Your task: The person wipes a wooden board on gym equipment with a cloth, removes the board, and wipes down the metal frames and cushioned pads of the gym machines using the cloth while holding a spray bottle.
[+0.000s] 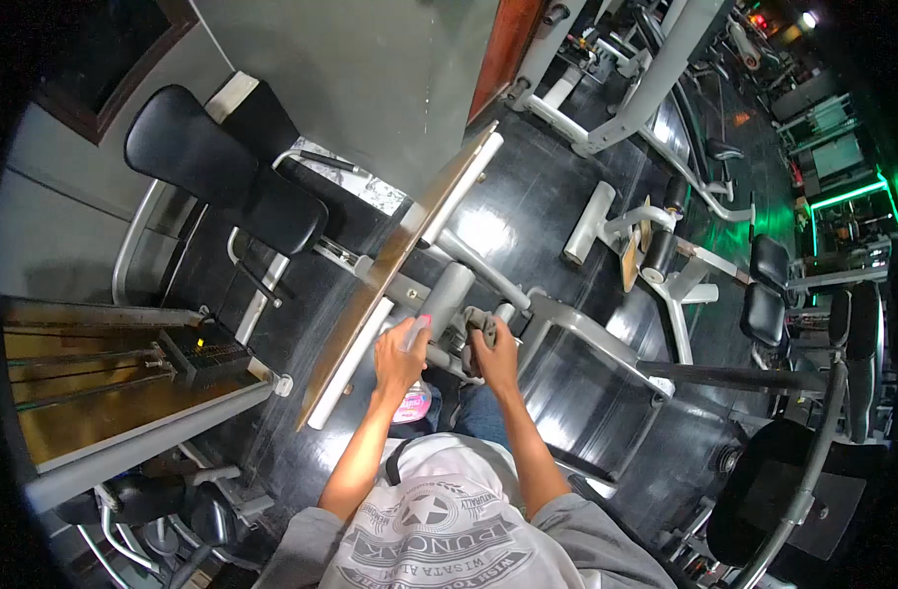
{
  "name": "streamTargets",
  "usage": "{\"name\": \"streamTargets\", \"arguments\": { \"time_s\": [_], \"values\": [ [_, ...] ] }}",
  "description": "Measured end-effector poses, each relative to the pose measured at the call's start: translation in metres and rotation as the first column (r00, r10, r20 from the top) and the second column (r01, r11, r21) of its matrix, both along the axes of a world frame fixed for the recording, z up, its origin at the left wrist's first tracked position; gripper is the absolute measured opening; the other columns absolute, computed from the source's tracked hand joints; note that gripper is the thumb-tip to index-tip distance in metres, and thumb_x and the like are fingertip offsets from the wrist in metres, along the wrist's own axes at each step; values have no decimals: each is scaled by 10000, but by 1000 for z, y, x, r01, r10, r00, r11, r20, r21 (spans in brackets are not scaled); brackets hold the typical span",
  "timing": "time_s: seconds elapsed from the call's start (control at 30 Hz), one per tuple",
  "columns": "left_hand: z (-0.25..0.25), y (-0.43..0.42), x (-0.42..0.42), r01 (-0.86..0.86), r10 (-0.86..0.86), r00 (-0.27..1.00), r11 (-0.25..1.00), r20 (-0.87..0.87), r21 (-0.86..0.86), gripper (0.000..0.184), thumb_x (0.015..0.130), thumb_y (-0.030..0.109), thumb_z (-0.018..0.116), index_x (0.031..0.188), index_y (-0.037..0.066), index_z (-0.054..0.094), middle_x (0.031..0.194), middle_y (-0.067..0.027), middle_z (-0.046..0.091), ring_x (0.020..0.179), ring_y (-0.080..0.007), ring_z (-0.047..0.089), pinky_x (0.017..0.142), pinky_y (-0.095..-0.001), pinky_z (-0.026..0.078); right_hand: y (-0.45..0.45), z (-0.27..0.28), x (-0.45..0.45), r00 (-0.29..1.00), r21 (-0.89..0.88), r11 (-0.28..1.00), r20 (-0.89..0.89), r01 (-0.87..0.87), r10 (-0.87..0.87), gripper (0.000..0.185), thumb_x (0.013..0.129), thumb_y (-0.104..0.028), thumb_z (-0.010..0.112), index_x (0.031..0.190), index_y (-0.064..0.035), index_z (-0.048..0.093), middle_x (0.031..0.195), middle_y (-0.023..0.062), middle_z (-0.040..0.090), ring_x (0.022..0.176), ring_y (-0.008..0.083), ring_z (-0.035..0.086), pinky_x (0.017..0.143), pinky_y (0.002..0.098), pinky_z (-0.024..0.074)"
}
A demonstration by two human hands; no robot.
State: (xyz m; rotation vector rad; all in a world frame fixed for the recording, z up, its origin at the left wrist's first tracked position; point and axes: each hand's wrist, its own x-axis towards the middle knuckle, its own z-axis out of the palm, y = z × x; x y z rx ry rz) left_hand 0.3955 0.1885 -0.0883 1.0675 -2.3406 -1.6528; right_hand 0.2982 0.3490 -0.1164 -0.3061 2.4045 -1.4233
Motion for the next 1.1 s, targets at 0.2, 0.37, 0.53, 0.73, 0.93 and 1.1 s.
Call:
{"name": "streamTargets", "arguments": {
  "time_s": [0.2, 0.37, 0.53, 0.73, 0.93, 1.1],
  "values": [
    [-22, 1, 7, -109, 111, 993, 990, -24, 85, 404, 859, 369, 627, 1012, 1, 694, 713, -126, 674, 536, -237, 655, 569, -342, 538, -9, 21, -30, 971, 94, 988, -195, -123, 140, 323, 813, -141, 672, 1118, -47, 628, 1069, 143, 627, 992, 350, 616, 863, 402, 482],
    [6, -3, 27, 19, -3, 994, 990, -109, 141, 298, 892, 307, 593, 851, 14, 630, 709, -54, 617, 476, -160, 569, 479, -280, 460, -56, 29, -56, 875, 233, 941, -365, -246, 319, 395, 730, -115, 739, 1115, -111, 652, 1068, 114, 602, 962, 336, 612, 837, 415, 490],
    [2, -1, 39, -92, 226, 946, 874, -231, 477, 245, 886, 275, 601, 863, 36, 646, 741, -13, 611, 519, -87, 524, 486, -243, 412, -58, 25, -30, 713, 410, 779, -339, -475, 613, 465, 677, -100, 754, 1127, -153, 646, 1122, 61, 578, 993, 324, 590, 823, 425, 530],
    [-10, 2, 41, -64, 221, 936, 871, -274, 487, 239, 865, 263, 642, 936, 36, 667, 737, 2, 588, 523, -75, 505, 498, -238, 400, -65, 24, -52, 488, 651, 556, -310, -516, 816, 365, 762, -141, 686, 1125, -160, 646, 1128, 58, 589, 1014, 277, 618, 753, 405, 567],
    [-17, 8, 28, -147, 333, 914, 806, -233, 574, 239, 850, 272, 668, 958, 58, 677, 761, 13, 610, 531, -66, 492, 497, -235, 392, -111, 36, -95, 592, 833, 493, -270, -253, 759, 156, 798, -133, 604, 890, -99, 725, 982, 76, 665, 877, 298, 678, 678, 418, 565],
    [-27, 11, 24, -192, 434, 870, 737, -236, 647, 278, 896, 246, 627, 1057, 20, 643, 809, -44, 645, 579, -78, 525, 481, -219, 406, -146, -10, -82, 339, 880, 133, 33, -456, 940, 262, 764, -297, 622, 928, -143, 755, 1135, 111, 669, 982, 325, 662, 809, 475, 535]
  ]
}}
